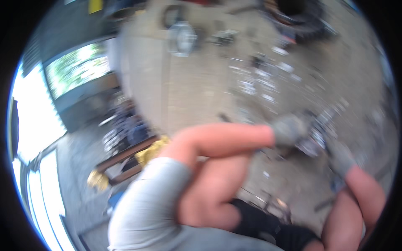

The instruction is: The person sits on the floor and uses a small metal tool to scrape and clean a cylindrical motor component. They rotate the part, wipe it with a cloth, and continue scraping different areas. The person then picks up a larger motor assembly, inspects it, and sets it down before resuming cleaning the smaller component.

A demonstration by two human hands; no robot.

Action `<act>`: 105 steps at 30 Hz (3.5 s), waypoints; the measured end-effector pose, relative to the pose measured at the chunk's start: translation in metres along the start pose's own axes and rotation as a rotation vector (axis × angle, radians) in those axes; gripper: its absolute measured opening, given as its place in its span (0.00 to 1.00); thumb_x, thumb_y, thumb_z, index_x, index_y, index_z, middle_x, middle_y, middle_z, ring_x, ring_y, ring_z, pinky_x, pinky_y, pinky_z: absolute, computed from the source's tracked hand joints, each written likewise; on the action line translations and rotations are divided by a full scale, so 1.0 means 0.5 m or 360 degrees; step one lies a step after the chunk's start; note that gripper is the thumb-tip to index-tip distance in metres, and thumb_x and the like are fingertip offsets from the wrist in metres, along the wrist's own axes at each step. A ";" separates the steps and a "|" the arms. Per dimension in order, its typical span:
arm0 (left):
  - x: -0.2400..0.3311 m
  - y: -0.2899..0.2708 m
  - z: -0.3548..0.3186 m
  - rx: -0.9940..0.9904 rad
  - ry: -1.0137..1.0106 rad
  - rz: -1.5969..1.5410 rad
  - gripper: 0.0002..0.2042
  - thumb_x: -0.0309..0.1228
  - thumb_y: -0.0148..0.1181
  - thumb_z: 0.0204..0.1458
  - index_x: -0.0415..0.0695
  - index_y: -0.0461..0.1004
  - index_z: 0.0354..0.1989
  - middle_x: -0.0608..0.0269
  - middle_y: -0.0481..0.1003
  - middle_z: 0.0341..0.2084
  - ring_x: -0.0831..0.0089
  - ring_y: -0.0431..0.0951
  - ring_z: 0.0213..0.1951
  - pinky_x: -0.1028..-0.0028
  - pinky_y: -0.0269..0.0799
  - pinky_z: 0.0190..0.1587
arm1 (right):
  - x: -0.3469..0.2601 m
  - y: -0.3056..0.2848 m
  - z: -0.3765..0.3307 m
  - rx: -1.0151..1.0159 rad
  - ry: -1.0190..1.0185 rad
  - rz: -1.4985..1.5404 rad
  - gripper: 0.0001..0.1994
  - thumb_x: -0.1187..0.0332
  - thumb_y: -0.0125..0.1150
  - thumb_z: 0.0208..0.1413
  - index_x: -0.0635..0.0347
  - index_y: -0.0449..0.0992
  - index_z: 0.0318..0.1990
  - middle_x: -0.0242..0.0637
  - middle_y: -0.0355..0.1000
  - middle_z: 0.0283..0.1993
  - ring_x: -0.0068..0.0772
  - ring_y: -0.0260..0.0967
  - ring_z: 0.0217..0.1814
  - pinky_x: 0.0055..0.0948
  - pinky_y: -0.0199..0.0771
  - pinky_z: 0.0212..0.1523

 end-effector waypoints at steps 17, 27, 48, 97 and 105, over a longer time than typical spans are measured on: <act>0.013 -0.037 -0.008 0.0357 0.0223 0.0096 0.30 0.32 0.65 0.48 0.35 0.72 0.62 0.46 0.69 0.64 0.45 0.67 0.67 0.54 0.71 0.64 | 0.148 -0.023 0.129 -0.0565 0.0473 -0.0798 0.18 0.66 0.57 0.62 0.53 0.79 0.58 0.53 0.73 0.63 0.54 0.75 0.59 0.49 0.77 0.55; 0.022 -0.048 -0.009 0.0387 0.0182 0.0052 0.28 0.24 0.56 0.53 0.37 0.66 0.66 0.43 0.66 0.67 0.40 0.64 0.71 0.50 0.68 0.66 | 0.063 -0.164 0.091 -0.0087 0.0126 -0.0555 0.12 0.69 0.64 0.58 0.50 0.82 0.49 0.42 0.79 0.50 0.48 0.78 0.55 0.45 0.79 0.56; 0.028 -0.043 -0.005 0.0368 0.0169 0.0075 0.25 0.24 0.54 0.54 0.37 0.68 0.64 0.41 0.67 0.65 0.41 0.67 0.68 0.50 0.69 0.65 | -0.162 -0.196 0.141 -0.0675 0.0056 -0.1087 0.14 0.65 0.70 0.53 0.52 0.88 0.47 0.39 0.85 0.48 0.42 0.85 0.48 0.40 0.85 0.46; 0.038 -0.047 -0.005 0.0360 0.0131 0.0175 0.24 0.25 0.54 0.56 0.37 0.70 0.64 0.42 0.69 0.64 0.42 0.67 0.68 0.50 0.68 0.67 | -0.179 -0.057 0.039 -0.1193 0.0148 -0.0386 0.15 0.70 0.56 0.55 0.69 0.86 0.40 0.58 0.82 0.45 0.56 0.82 0.48 0.48 0.81 0.48; 0.027 -0.041 -0.007 0.0397 0.0127 0.0204 0.19 0.30 0.49 0.66 0.38 0.72 0.62 0.42 0.71 0.61 0.43 0.70 0.66 0.50 0.70 0.66 | -0.166 -0.085 0.051 -0.1003 0.0450 -0.0220 0.15 0.70 0.56 0.52 0.69 0.86 0.41 0.58 0.82 0.44 0.56 0.82 0.45 0.47 0.80 0.48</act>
Point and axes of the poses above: each hand's wrist, its own z-axis towards the middle knuckle, its own y-axis out of the palm, x = y × z, the point moved 10 cm from there along z, towards the middle knuckle
